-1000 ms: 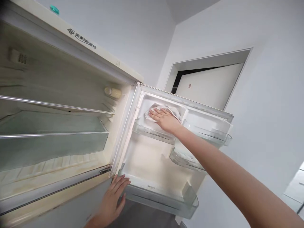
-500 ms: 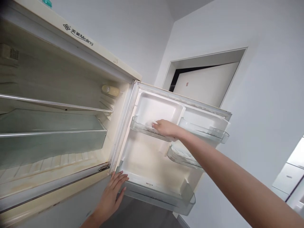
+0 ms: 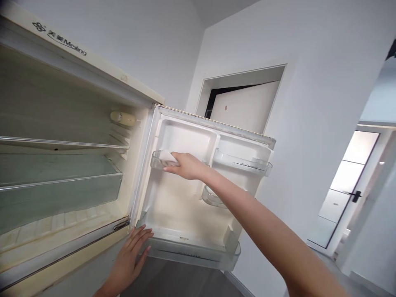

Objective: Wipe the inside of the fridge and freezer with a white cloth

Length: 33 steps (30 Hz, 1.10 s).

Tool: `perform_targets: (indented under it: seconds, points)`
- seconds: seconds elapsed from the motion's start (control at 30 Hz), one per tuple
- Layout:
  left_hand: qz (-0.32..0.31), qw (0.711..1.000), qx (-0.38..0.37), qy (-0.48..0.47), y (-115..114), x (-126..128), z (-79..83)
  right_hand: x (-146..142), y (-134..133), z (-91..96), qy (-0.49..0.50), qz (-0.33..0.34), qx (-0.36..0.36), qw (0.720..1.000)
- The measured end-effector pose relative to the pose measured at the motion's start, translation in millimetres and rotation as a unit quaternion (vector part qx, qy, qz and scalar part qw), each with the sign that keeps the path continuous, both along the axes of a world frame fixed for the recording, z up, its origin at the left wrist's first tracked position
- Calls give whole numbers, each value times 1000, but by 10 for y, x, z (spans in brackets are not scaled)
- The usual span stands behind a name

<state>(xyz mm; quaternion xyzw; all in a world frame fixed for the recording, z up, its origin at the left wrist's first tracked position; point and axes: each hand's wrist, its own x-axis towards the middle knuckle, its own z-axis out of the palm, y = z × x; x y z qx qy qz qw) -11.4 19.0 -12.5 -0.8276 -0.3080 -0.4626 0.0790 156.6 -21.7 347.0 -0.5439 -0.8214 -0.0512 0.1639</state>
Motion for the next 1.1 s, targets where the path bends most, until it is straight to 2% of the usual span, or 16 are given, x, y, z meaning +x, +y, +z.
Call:
perform_targets:
  seconds: [0.07,0.17,0.23,0.27,0.33,0.37,0.4,0.43,0.53,0.6,0.73,0.83,0.9,0.97,1.1]
  points:
    - [-1,1000,-2,-1,-14,-1,11,209,-96,-5,-18,-50,27,998]
    - [3,1000,-9,-7,-38,13,16,419,-228,27,28,-91,37,995]
    - [7,1000,-17,-15,-54,28,12,447,-324,11,105,-99,116,983]
    - [8,1000,-23,-19,-62,36,9,427,-373,-29,154,-110,195,962]
    - [6,999,-36,-27,-76,46,4,343,-449,-186,232,-161,371,885]
    - [3,999,-44,-28,-82,47,4,290,-464,-300,245,-190,437,844]
    - [-2,998,-51,-28,-88,46,5,237,-457,-430,232,-208,475,823]
    - [-7,998,-58,-27,-93,42,8,186,-424,-569,194,-209,488,825]
    - [-19,997,-75,-24,-109,28,30,28,-181,-943,19,-119,439,891]
    - [-21,996,-81,-27,-125,21,53,-106,42,-1098,-43,-73,413,907]
    - [-16,995,-90,-29,-164,12,107,-426,390,-1162,-70,-24,416,906]
    - [-13,995,-93,-17,-180,-5,129,-551,489,-1115,-129,50,405,904]
    - [-14,996,-85,-12,-177,-18,125,-505,486,-1100,-170,94,404,894]
    - [-13,997,-75,-14,-166,-26,112,-359,432,-1117,-187,106,416,884]
    - [-13,998,-64,-13,-149,-22,87,75,205,-1225,-147,42,434,888]
